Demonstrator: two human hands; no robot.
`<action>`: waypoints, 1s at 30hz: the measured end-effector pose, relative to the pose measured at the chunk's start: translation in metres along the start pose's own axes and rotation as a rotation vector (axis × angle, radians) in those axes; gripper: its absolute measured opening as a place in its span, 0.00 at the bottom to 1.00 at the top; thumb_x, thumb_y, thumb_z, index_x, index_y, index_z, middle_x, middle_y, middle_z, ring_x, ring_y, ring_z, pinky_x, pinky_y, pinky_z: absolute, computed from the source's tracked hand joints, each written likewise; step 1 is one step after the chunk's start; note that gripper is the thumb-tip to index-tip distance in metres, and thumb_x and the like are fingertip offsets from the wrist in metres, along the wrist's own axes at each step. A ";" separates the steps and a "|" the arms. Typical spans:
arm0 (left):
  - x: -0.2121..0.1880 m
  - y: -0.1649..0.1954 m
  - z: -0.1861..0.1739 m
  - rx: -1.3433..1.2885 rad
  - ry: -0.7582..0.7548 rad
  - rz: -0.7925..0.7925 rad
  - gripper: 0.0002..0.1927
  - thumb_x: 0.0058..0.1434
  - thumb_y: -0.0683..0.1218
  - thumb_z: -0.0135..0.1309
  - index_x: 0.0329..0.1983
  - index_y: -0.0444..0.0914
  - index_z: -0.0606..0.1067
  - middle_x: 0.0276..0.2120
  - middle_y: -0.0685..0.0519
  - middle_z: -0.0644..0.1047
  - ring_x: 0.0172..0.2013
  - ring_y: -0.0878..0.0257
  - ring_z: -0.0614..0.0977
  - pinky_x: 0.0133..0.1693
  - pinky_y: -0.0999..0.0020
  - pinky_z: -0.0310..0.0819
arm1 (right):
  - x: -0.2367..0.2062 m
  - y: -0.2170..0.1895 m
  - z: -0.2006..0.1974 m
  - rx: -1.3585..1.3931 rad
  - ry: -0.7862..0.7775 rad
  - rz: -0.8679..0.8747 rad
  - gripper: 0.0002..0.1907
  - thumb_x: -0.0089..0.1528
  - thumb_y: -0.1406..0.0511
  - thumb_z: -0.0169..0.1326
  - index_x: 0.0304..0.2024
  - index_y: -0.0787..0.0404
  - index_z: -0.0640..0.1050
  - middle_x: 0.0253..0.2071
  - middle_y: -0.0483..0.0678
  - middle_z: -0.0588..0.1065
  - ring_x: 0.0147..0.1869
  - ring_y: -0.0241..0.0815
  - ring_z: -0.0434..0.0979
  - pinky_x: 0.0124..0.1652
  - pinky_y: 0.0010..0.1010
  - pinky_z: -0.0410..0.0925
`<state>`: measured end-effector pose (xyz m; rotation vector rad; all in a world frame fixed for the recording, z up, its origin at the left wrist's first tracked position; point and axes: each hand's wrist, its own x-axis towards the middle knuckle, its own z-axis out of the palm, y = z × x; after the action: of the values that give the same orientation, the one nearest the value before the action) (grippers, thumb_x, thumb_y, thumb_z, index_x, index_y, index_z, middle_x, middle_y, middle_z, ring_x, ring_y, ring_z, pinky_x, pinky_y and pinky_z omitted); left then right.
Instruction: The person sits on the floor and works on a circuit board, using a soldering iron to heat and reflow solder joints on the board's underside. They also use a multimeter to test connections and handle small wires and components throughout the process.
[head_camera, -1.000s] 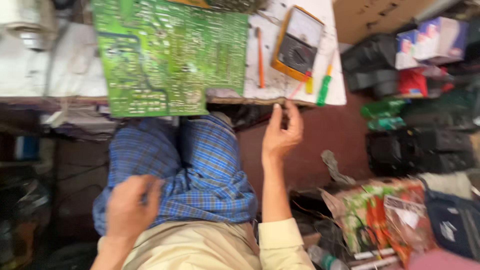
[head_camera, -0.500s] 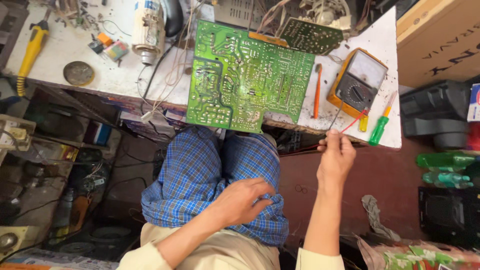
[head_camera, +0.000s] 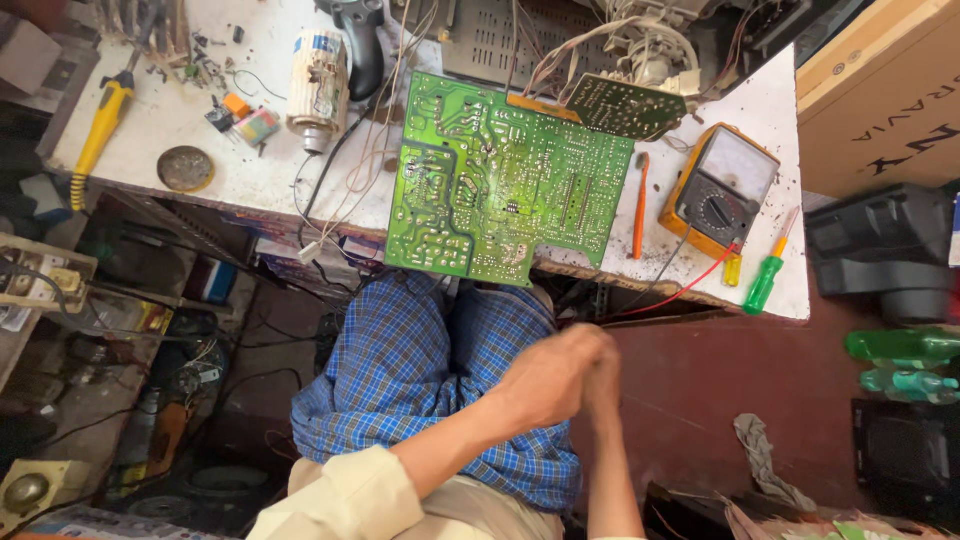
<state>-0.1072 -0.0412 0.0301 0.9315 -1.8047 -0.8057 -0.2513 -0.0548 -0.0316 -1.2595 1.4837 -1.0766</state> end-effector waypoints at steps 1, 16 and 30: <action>0.002 -0.002 0.004 0.052 -0.086 0.064 0.23 0.54 0.38 0.50 0.56 0.38 0.73 0.54 0.44 0.76 0.49 0.43 0.80 0.49 0.52 0.75 | -0.013 0.006 0.002 0.012 -0.018 0.059 0.10 0.64 0.68 0.55 0.47 0.67 0.75 0.39 0.53 0.80 0.40 0.46 0.78 0.39 0.33 0.72; 0.008 -0.029 0.020 0.106 -0.182 -0.014 0.12 0.63 0.49 0.57 0.31 0.35 0.81 0.37 0.46 0.77 0.46 0.48 0.78 0.54 0.54 0.72 | -0.085 0.050 -0.109 -1.270 0.392 0.081 0.10 0.60 0.63 0.56 0.39 0.59 0.83 0.32 0.66 0.78 0.41 0.68 0.79 0.47 0.54 0.73; -0.021 0.041 -0.054 0.363 0.068 0.334 0.26 0.58 0.43 0.56 0.62 0.36 0.76 0.33 0.55 0.69 0.34 0.59 0.75 0.37 0.62 0.68 | -0.097 -0.099 -0.020 -0.500 0.370 -0.674 0.11 0.66 0.74 0.55 0.50 0.69 0.71 0.41 0.54 0.79 0.41 0.42 0.81 0.46 0.29 0.74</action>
<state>-0.0614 -0.0095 0.0751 0.8358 -2.0129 -0.2385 -0.2399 0.0320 0.0772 -2.0996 1.7142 -1.4812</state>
